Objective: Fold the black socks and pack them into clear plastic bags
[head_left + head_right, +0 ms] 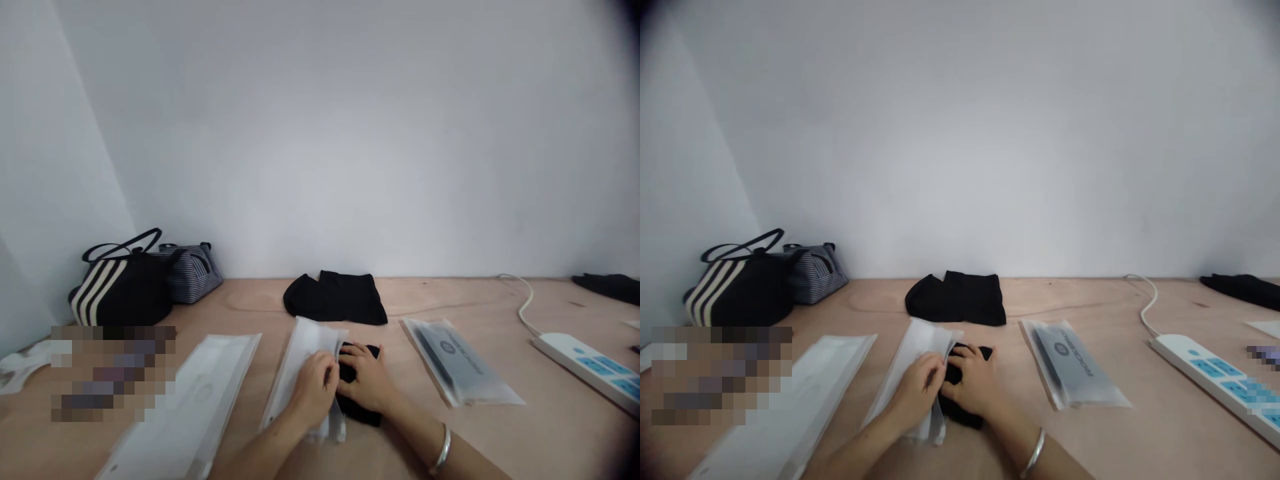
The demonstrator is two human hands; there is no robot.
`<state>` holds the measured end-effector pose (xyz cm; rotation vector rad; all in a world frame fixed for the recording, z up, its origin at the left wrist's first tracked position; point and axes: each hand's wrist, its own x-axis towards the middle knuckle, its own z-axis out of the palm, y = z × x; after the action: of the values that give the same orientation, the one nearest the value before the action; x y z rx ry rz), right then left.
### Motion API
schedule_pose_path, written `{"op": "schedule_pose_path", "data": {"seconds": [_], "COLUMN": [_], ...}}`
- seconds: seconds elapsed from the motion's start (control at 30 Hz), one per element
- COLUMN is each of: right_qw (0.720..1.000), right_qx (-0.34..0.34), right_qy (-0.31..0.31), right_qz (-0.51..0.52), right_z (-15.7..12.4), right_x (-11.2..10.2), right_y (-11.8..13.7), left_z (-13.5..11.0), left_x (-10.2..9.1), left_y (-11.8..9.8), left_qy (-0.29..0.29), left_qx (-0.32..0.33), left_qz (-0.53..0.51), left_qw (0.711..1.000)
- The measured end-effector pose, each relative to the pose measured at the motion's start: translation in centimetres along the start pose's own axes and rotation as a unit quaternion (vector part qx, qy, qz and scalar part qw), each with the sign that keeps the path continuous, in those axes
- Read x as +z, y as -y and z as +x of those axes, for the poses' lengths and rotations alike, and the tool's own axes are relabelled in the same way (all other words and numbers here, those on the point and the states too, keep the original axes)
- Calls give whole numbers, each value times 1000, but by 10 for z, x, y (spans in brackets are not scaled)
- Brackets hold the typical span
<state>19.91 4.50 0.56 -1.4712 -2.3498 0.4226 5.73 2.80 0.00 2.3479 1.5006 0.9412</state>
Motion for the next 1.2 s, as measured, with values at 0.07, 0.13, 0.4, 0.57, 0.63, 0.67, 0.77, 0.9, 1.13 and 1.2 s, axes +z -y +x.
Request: {"op": "schedule_pose_path", "data": {"seconds": [0.07, 0.13, 0.4, 0.57, 0.63, 0.67, 0.77, 0.9, 1.13, 1.2], "right_qw": [999, 999, 997, 973, 965, 963, 963, 964, 983, 983], "right_qx": [27, 18, -48, -223, -248, -251, -251, -248, -167, -172], "right_qy": [-27, -15, 42, 59, 82, 91, 95, 92, 45, 38], "right_qz": [8, 28, -51, -23, -19, -18, -25, -38, -63, -47], "right_z": [-8, -19, -56, -51, -47, -44, -35, -27, -30, -34], "right_x": [2, -3, -43, -49, -45, -42, -34, -21, 0, -5], "right_y": [7, 11, 6, -12, -19, -21, -25, -26, -24, -23], "left_z": [-2, -2, -13, -43, -49, -49, -47, -43, -41, -40], "left_x": [-6, -14, -35, -35, -34, -33, -33, -37, -41, -41], "left_y": [-8, -11, 0, 11, 15, 17, 16, 10, 7, 9], "left_qy": [26, 60, 116, 104, 119, 130, 156, 157, 149, 141], "left_qx": [31, 71, 138, 130, 124, 125, 132, 143, 167, 153], "left_qz": [23, 47, 107, 107, 105, 99, 84, 73, 65, 68], "left_qw": [999, 995, 978, 980, 980, 979, 975, 975, 972, 976]}}
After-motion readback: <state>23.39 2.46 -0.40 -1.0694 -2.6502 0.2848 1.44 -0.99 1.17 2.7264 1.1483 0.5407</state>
